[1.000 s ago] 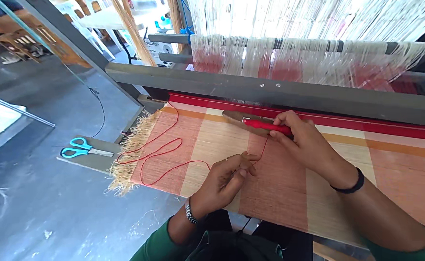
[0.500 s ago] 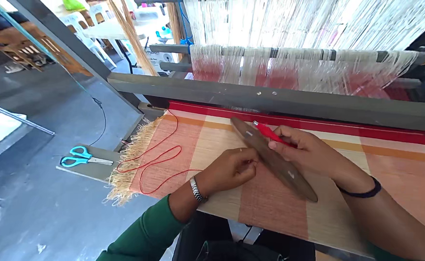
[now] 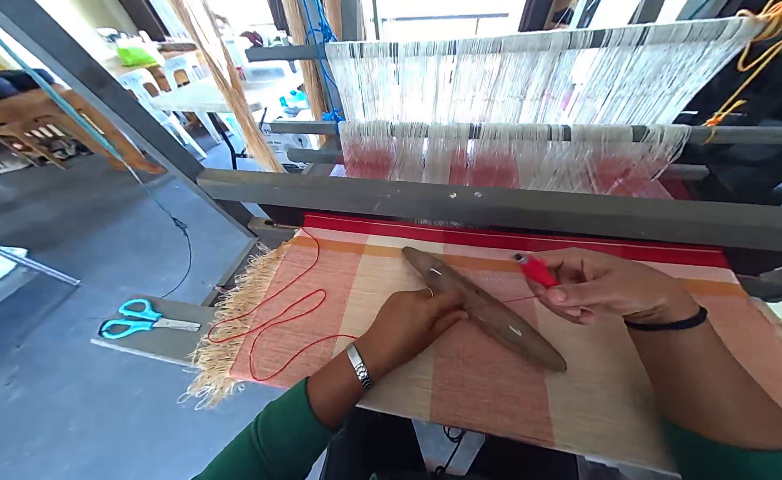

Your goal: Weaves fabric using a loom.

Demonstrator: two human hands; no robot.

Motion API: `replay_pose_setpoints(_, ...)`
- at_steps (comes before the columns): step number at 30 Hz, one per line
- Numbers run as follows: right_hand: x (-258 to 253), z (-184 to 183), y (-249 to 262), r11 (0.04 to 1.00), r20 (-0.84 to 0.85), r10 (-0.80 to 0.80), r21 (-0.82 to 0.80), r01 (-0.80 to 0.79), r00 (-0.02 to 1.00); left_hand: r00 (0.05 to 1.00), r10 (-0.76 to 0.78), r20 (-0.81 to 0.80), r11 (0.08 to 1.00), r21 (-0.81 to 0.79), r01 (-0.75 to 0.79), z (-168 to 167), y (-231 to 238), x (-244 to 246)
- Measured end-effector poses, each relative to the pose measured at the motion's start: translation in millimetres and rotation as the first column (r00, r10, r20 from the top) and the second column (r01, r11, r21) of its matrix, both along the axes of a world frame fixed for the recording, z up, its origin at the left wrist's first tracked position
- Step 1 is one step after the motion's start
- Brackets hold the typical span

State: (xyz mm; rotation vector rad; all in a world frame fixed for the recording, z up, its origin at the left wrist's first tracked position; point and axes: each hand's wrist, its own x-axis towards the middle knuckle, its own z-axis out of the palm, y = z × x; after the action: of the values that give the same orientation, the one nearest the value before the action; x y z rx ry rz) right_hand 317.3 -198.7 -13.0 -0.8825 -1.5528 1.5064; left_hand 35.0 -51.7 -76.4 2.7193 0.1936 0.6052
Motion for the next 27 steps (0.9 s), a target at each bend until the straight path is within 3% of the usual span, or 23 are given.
replay_pose_setpoints(3,15.4,5.3,-13.1,0.994,-0.046,-0.087,0.067,0.09,0.995,0.998,0.062,0.004,0.998,0.01,-0.062,0.8,12.5,-10.4)
replay_pose_setpoints(6,42.0,15.7,-36.7,0.947,-0.168,-0.276,0.122,0.298,0.946,0.993,0.121,0.012,0.993,0.003,-0.121,-0.9,28.5,-27.2)
replay_pose_setpoints(10,85.1,23.6,-71.3,0.755,-0.34,-0.581,0.113,0.646,0.739,0.981,0.192,-0.012,0.981,0.008,-0.192,3.9,44.7,-45.9)
replay_pose_setpoints(13,92.5,24.1,-77.7,0.578,-0.323,-0.749,0.109,0.809,0.579,0.982,0.186,-0.018,0.982,0.026,-0.185,10.2,42.8,-41.3)
replay_pose_setpoints(16,62.3,30.2,-66.3,0.527,-0.16,-0.828,0.103,0.844,0.537,0.988,0.151,-0.016,0.985,0.082,-0.149,10.4,34.3,-24.5)
replay_pose_setpoints(21,35.9,28.0,-54.1,0.614,0.117,-0.789,0.176,0.769,0.603,0.991,0.136,-0.007,0.991,0.021,-0.136,11.5,26.8,-14.1)
replay_pose_setpoints(24,32.8,29.3,-55.2,0.584,0.19,-0.811,0.214,0.783,0.553,0.99,0.138,0.038,0.982,-0.134,-0.132,7.9,25.2,-24.3)
replay_pose_setpoints(27,35.5,34.1,-49.5,0.53,0.188,-0.848,0.287,0.798,0.496,0.975,0.182,0.127,0.971,-0.181,-0.158,1.0,21.0,-36.9)
